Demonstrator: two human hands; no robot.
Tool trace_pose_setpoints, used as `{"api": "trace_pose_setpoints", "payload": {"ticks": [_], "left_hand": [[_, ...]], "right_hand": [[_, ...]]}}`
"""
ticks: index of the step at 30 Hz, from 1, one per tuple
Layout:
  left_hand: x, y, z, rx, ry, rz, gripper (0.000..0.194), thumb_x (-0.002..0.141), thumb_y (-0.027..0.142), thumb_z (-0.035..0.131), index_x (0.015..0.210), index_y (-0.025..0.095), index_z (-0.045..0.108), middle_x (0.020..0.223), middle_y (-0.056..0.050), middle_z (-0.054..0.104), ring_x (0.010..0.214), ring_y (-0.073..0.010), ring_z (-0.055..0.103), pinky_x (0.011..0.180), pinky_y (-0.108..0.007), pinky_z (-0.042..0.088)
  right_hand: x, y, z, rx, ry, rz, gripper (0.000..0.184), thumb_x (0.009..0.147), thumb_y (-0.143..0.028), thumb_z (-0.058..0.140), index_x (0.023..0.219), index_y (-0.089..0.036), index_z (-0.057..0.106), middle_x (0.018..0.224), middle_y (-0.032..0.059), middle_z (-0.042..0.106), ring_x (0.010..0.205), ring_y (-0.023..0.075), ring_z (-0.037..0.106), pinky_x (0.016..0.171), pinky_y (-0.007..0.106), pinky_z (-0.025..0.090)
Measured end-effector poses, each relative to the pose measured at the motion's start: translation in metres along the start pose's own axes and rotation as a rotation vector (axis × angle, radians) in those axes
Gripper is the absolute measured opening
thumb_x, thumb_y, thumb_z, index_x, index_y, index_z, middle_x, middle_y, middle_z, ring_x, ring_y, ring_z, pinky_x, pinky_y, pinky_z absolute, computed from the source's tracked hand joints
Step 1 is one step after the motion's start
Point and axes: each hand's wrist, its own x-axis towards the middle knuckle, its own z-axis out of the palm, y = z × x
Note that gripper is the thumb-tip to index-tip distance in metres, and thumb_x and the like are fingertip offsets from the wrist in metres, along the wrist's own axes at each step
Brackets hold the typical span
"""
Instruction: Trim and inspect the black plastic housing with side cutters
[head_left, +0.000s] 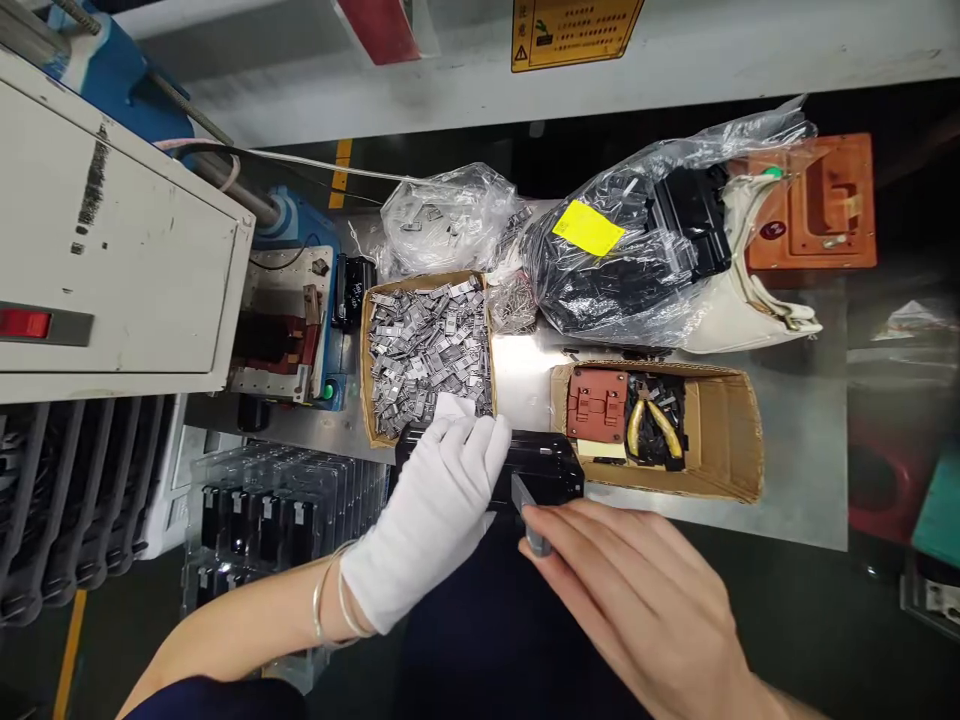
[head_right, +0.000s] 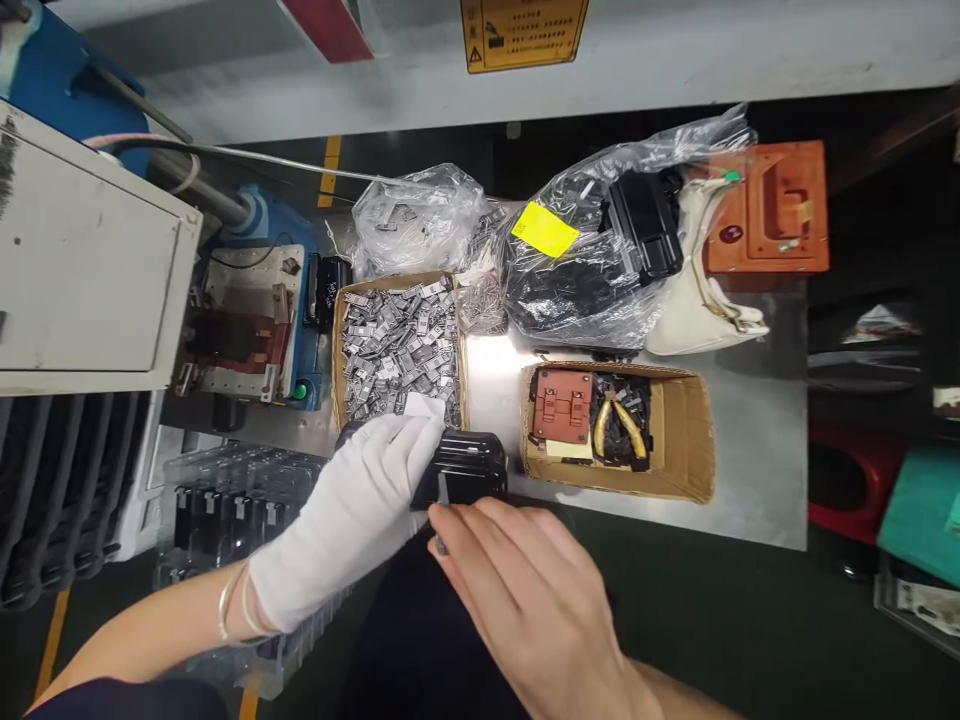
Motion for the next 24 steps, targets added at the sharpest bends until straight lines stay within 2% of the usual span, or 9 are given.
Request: {"api": "trace_pose_setpoints", "payload": {"ticks": [4, 6, 9, 12, 15, 17, 18, 20, 24], "left_hand": [[-0.004, -0.004, 0.004, -0.031, 0.047, 0.011, 0.069, 0.078, 0.007, 0.069, 0.143, -0.002, 0.047, 0.125, -0.021, 0.070, 0.108, -0.0366, 0.069, 0.098, -0.052, 0.062], [-0.008, -0.007, 0.003, -0.060, 0.062, -0.005, 0.075, 0.074, 0.010, 0.076, 0.143, -0.001, 0.048, 0.132, -0.022, 0.068, 0.114, -0.0384, 0.067, 0.099, -0.052, 0.063], [-0.013, -0.010, 0.001, -0.095, 0.059, -0.065, 0.075, 0.071, 0.011, 0.080, 0.140, 0.002, 0.051, 0.126, -0.021, 0.070, 0.110, -0.0356, 0.069, 0.098, -0.049, 0.064], [-0.017, -0.009, 0.000, -0.089, 0.082, -0.062, 0.072, 0.075, 0.013, 0.080, 0.140, 0.002, 0.050, 0.126, -0.021, 0.070, 0.114, -0.0357, 0.067, 0.102, -0.049, 0.062], [-0.019, -0.009, 0.001, -0.019, 0.141, -0.028, 0.065, 0.084, 0.014, 0.073, 0.143, 0.001, 0.049, 0.131, -0.021, 0.068, 0.122, -0.0357, 0.063, 0.110, -0.049, 0.057], [-0.020, -0.010, 0.001, 0.038, 0.163, 0.012, 0.058, 0.087, 0.012, 0.067, 0.141, 0.001, 0.050, 0.129, -0.020, 0.068, 0.123, -0.0352, 0.062, 0.112, -0.049, 0.053], [-0.020, -0.011, 0.001, 0.059, 0.175, 0.040, 0.054, 0.088, 0.012, 0.064, 0.139, 0.000, 0.051, 0.127, -0.020, 0.069, 0.123, -0.0349, 0.062, 0.113, -0.049, 0.052], [-0.020, -0.013, -0.001, 0.080, 0.184, 0.089, 0.048, 0.090, 0.012, 0.060, 0.136, 0.001, 0.053, 0.124, -0.020, 0.070, 0.120, -0.0337, 0.062, 0.113, -0.048, 0.050], [-0.016, -0.015, -0.010, 0.113, 0.197, 0.133, 0.043, 0.089, 0.007, 0.055, 0.132, 0.003, 0.055, 0.118, -0.018, 0.072, 0.113, -0.0308, 0.065, 0.110, -0.045, 0.050]], "right_hand": [[-0.001, 0.000, 0.006, -0.014, -0.010, 0.018, 0.019, 0.109, -0.008, 0.055, 0.126, -0.012, 0.064, 0.107, 0.0058, 0.078, 0.100, 0.0213, 0.069, 0.090, 0.038, 0.045], [-0.005, 0.006, 0.008, -0.023, 0.015, 0.067, 0.021, 0.108, -0.011, 0.059, 0.126, -0.018, 0.066, 0.119, 0.0089, 0.072, 0.117, 0.0251, 0.062, 0.098, 0.040, 0.043], [-0.011, 0.014, 0.015, -0.015, 0.082, 0.146, 0.023, 0.104, -0.015, 0.068, 0.127, -0.022, 0.067, 0.142, 0.0145, 0.054, 0.144, 0.0304, 0.042, 0.120, 0.046, 0.034], [-0.017, 0.014, 0.025, 0.076, 0.190, 0.214, 0.023, 0.102, -0.019, 0.073, 0.124, -0.027, 0.070, 0.154, 0.0085, 0.046, 0.153, 0.0282, 0.035, 0.130, 0.044, 0.028], [-0.020, 0.011, 0.030, 0.384, 0.255, 0.532, 0.049, 0.098, -0.024, 0.078, 0.144, -0.033, 0.061, 0.147, 0.0037, 0.061, 0.134, 0.0223, 0.061, 0.116, 0.034, 0.050], [-0.019, 0.011, 0.028, 0.688, 0.061, 0.752, 0.044, 0.096, -0.036, 0.078, 0.138, -0.028, 0.069, 0.123, 0.0030, 0.076, 0.108, 0.0228, 0.075, 0.094, 0.029, 0.062], [-0.018, 0.011, 0.025, 0.788, -0.061, 0.797, 0.031, 0.095, -0.038, 0.076, 0.123, -0.026, 0.076, 0.108, 0.0018, 0.079, 0.096, 0.0229, 0.078, 0.084, 0.027, 0.064], [-0.016, 0.010, 0.020, 0.800, -0.150, 0.765, 0.014, 0.093, -0.036, 0.072, 0.092, -0.023, 0.079, 0.088, -0.0003, 0.078, 0.077, 0.0202, 0.075, 0.071, 0.023, 0.061], [-0.016, 0.004, 0.017, 0.640, 0.062, 0.601, 0.009, 0.093, -0.026, 0.075, 0.084, -0.023, 0.074, 0.071, -0.0045, 0.069, 0.055, 0.0123, 0.061, 0.063, 0.018, 0.057]]}}
